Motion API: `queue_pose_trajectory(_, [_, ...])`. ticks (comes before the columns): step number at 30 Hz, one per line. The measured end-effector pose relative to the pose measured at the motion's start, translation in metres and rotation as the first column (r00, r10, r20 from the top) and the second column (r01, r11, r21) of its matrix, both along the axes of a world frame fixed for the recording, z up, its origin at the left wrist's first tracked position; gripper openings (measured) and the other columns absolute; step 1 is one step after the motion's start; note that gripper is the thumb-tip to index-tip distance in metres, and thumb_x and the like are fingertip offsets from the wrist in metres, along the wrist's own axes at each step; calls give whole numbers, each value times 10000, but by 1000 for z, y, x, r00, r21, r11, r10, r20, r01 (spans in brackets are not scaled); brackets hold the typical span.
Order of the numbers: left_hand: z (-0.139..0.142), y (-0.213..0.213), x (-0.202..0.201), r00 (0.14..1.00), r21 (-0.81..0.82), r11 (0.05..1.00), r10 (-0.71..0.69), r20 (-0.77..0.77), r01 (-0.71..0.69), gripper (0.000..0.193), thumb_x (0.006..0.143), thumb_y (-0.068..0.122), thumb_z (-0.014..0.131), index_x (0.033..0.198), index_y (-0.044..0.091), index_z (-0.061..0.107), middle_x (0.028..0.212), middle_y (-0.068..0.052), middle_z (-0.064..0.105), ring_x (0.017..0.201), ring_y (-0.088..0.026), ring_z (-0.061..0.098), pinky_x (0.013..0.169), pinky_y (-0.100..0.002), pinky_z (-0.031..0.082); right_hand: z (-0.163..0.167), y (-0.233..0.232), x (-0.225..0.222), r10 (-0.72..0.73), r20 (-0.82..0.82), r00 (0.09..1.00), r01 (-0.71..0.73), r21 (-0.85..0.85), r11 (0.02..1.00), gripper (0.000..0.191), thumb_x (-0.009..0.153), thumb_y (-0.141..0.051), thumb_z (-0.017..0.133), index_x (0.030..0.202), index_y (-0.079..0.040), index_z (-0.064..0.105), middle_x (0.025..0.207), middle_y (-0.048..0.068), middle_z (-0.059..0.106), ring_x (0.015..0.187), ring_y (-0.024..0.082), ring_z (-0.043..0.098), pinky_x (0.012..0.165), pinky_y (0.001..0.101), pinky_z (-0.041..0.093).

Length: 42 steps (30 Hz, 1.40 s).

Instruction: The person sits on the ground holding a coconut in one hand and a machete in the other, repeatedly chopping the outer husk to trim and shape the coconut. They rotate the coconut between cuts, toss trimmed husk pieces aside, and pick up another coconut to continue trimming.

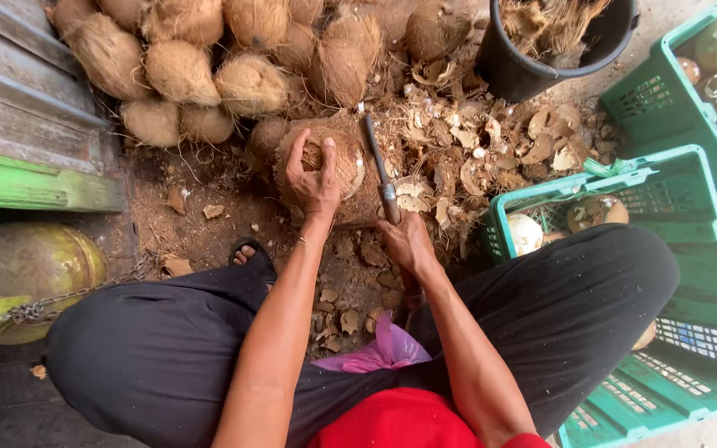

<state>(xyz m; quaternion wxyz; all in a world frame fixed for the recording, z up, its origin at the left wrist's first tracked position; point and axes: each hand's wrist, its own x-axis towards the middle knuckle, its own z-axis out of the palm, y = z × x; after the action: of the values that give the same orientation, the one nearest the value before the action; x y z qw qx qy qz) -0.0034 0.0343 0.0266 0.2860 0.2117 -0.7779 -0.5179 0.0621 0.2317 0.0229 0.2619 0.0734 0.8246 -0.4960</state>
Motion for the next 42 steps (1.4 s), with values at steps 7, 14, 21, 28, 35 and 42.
queue_pose_trajectory(7, [-7,3,-2,999,-29,999,22,-29,-23,578,921,561,644,1269,104,702,1330,-127,704,1238,-266,662,1097,-462,521,11,-10,4,-95,-221,971,67,-129,989,401,1047,-295,642,754,-53,516,595,47,507,447,128,414,403,315,348])
queue_pose_trajectory(14, [-8,2,4,999,32,998,-46,-12,47,648,946,606,615,1328,84,648,1346,-137,673,1249,-281,634,1080,-473,497,18,-5,1,-27,-32,999,24,-82,996,316,987,-363,596,802,-108,622,573,14,518,395,120,432,351,315,388])
queue_pose_trajectory(21, [-18,6,-5,990,-28,999,13,-144,-17,557,972,575,641,1271,106,682,1294,-116,707,1221,-258,662,1115,-466,513,41,-11,8,-123,-306,944,114,-49,992,420,1022,-353,663,772,-48,518,586,6,500,477,120,444,440,330,414])
queue_pose_trajectory(28, [-8,6,1,994,183,980,-57,-90,73,652,871,636,648,1278,127,653,1257,-98,685,1131,-246,665,994,-459,576,2,-4,-3,-8,88,996,8,-3,1000,358,995,-336,626,739,-91,576,591,29,538,423,152,459,373,341,398])
queue_pose_trajectory(35, [-17,-17,-4,992,-77,989,-125,14,125,599,901,664,620,1205,149,667,1230,-63,702,1169,-251,663,1060,-485,510,24,-4,0,-15,-37,999,10,-119,993,317,992,-347,636,808,-100,562,642,13,528,488,126,470,433,320,432])
queue_pose_trajectory(42, [3,5,-11,977,-99,989,124,175,-108,541,929,568,702,1311,185,689,1478,-177,502,1377,-381,450,1115,-635,287,91,-1,2,-6,-409,913,9,5,1000,333,1041,-390,628,998,-79,517,651,6,469,537,137,464,491,319,439])
